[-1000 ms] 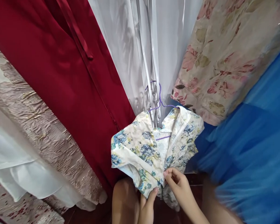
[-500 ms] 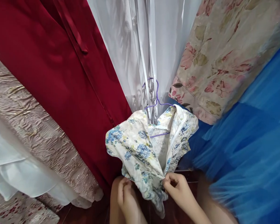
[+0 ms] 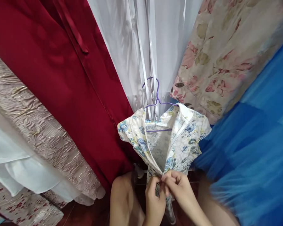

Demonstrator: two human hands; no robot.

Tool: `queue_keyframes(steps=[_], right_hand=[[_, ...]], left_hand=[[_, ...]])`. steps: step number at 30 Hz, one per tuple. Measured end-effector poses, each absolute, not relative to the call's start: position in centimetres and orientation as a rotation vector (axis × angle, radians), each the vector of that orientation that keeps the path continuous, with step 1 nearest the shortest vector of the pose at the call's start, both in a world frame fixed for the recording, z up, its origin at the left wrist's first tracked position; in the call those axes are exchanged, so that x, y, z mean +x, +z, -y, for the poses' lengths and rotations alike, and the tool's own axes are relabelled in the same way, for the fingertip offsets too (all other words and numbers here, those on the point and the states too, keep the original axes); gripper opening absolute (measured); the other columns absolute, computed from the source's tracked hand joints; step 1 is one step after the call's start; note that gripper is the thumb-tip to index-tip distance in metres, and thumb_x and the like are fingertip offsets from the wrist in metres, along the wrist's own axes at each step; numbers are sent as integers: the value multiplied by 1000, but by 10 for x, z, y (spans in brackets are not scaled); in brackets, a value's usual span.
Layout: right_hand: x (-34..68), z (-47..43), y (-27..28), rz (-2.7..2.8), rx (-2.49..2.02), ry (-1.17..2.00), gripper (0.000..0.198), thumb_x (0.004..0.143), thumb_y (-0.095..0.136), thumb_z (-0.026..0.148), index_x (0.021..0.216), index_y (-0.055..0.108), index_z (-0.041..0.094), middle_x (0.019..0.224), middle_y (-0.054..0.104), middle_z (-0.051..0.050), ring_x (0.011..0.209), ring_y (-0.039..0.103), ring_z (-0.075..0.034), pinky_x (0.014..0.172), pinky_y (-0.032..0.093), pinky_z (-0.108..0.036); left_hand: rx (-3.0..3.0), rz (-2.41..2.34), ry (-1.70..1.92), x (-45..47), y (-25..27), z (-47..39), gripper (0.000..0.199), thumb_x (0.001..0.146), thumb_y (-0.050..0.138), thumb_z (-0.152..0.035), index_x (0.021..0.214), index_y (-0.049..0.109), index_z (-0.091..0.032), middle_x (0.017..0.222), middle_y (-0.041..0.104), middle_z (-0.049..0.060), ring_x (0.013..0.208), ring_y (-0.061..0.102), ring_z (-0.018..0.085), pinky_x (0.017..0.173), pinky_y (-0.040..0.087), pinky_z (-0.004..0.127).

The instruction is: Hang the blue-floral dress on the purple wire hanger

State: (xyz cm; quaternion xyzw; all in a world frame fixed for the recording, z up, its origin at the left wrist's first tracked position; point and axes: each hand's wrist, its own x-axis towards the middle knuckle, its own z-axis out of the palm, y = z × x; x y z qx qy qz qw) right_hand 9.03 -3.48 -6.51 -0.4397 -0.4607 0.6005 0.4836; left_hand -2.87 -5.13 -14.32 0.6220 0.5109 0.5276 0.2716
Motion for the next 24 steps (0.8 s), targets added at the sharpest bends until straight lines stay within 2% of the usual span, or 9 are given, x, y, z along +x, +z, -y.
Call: queue_keyframes(steps=[3,6,10,15,18,20,21,22,24], right_hand=[[102,7,-23,1071,-1045,1376,28,85,63,38,68,63,16,43,58,2,36,31,-6,41,20,-21],[105,-25,31,1070,-911,1269,28,83,65,34,62,64,16,45,59,2,37,32,-6,40,20,-22],[93,-57,87,1111,-797,1159,28,81,65,31,58,63,16,51,62,0,38,34,-6,40,22,-23],[82,-62,100,1071,-780,1083,19,81,59,28,67,65,17,50,58,3,39,34,-6,41,24,-22],[84,-55,93,1101,-807,1060,15,80,59,27,74,68,16,46,56,4,38,36,-7,40,25,-21],[86,-49,89,1129,-822,1044,13,79,60,25,76,69,16,45,56,5,39,39,-7,41,27,-20],[87,-47,88,1142,-825,1035,12,80,61,25,76,69,16,44,56,5,40,41,-7,42,28,-20],[88,-45,87,1157,-825,1030,12,80,62,26,74,68,16,45,56,5,40,43,-7,42,29,-20],[91,-43,87,1203,-826,1034,15,81,63,28,71,66,16,45,56,5,41,46,-8,44,32,-20]], left_hand=[[1862,-1392,1207,-42,-125,49,11,91,52,-19,82,57,-21,78,64,3,76,63,19,73,47,27],[1988,-1417,926,-53,-105,53,11,88,52,-16,81,57,-23,74,63,3,72,61,20,68,42,28],[2110,-1428,760,-63,-84,54,14,80,54,-11,79,60,-23,71,61,4,65,58,21,63,37,30],[2050,-1379,754,-66,-74,44,16,71,63,-11,80,67,-23,68,62,6,61,57,23,67,42,31],[2067,-1306,728,-64,-49,29,9,80,61,-16,78,66,-23,64,62,3,57,56,20,63,42,29],[2056,-1288,913,-63,-17,15,12,90,57,-22,95,67,-23,70,65,2,63,60,18,65,45,27],[2020,-1300,1108,-62,1,6,20,93,56,-27,111,64,-23,71,65,1,66,62,17,67,47,26],[1996,-1283,1286,-61,21,-3,33,96,55,-29,128,57,-23,73,65,0,67,62,16,68,48,26],[2012,-1216,1513,-58,56,-23,46,99,51,-30,144,46,-24,74,64,-1,63,60,14,66,49,25]])
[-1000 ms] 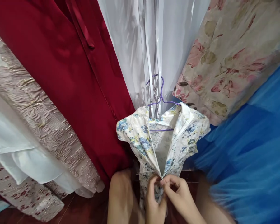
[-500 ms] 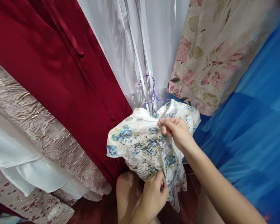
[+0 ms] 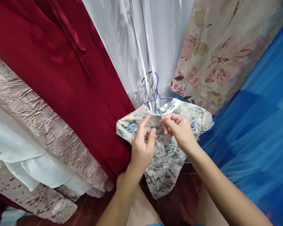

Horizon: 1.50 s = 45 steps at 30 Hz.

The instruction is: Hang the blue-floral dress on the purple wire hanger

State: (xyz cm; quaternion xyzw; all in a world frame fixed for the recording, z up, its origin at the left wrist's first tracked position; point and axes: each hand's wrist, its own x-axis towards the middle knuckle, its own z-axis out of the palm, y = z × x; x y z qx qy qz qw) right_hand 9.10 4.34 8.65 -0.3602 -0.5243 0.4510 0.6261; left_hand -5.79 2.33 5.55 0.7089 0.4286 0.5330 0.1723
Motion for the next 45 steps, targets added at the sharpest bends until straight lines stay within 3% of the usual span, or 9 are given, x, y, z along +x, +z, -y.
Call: queue_keyframes(steps=[3,6,19,33,35,37,40,42,45], right_hand=[[97,-46,85,1290,-825,1050,15,82,62,27,70,64,17,46,57,5,42,47,-8,46,35,-21],[101,-52,82,1323,-825,1045,15,82,62,26,70,62,17,47,57,5,42,46,-8,47,36,-21],[96,-47,33,1604,-1101,982,20,79,57,21,60,51,19,53,49,4,49,43,-10,49,30,-23],[138,-25,-20,1590,-1274,1201,16,84,56,22,68,57,21,50,58,3,47,52,-14,50,36,-26],[148,-22,-24,1688,-1298,1117,13,88,58,28,87,68,20,63,68,-1,55,60,-18,55,44,-29],[149,-19,-27,1805,-1224,961,33,87,64,32,119,67,23,97,75,-7,83,69,-25,74,53,-36],[138,-19,-33,1967,-1079,744,68,81,73,30,145,50,27,147,54,-12,134,50,-33,110,42,-50],[131,-26,-39,1974,-1058,697,74,81,71,28,150,44,25,154,46,-14,144,39,-34,117,34,-54],[136,-50,-46,1681,-1112,686,75,85,63,28,154,35,18,151,49,-18,141,45,-34,116,37,-53]], left_hand=[[2199,-1114,1500,-51,87,-52,24,100,51,-32,116,66,-22,75,65,0,67,62,13,67,48,23],[2307,-1079,1550,-44,95,-71,21,100,53,-30,90,67,-18,71,66,-1,66,63,12,65,47,21],[1325,-1128,2365,-126,99,-110,23,93,59,-34,84,64,-13,61,54,-3,53,51,7,54,43,17],[851,-1210,1754,-133,-53,-96,44,69,82,-50,71,61,-11,57,53,-2,52,47,9,54,38,22],[940,-1164,1680,-115,-52,-78,41,77,77,-50,73,62,-12,61,54,-1,57,49,10,57,40,22],[1098,-1135,1634,-92,-39,-57,37,87,68,-48,75,62,-14,65,55,-1,61,51,11,61,42,22],[1382,-1094,1525,-55,-7,-26,29,95,58,-42,84,64,-17,67,60,0,63,56,13,63,47,24],[1571,-1021,1373,-32,11,-12,25,98,55,-38,87,66,-19,73,65,2,68,62,15,69,50,26],[1835,-954,1164,-10,22,-2,21,99,54,-32,92,71,-21,89,72,4,89,67,19,86,51,30]])
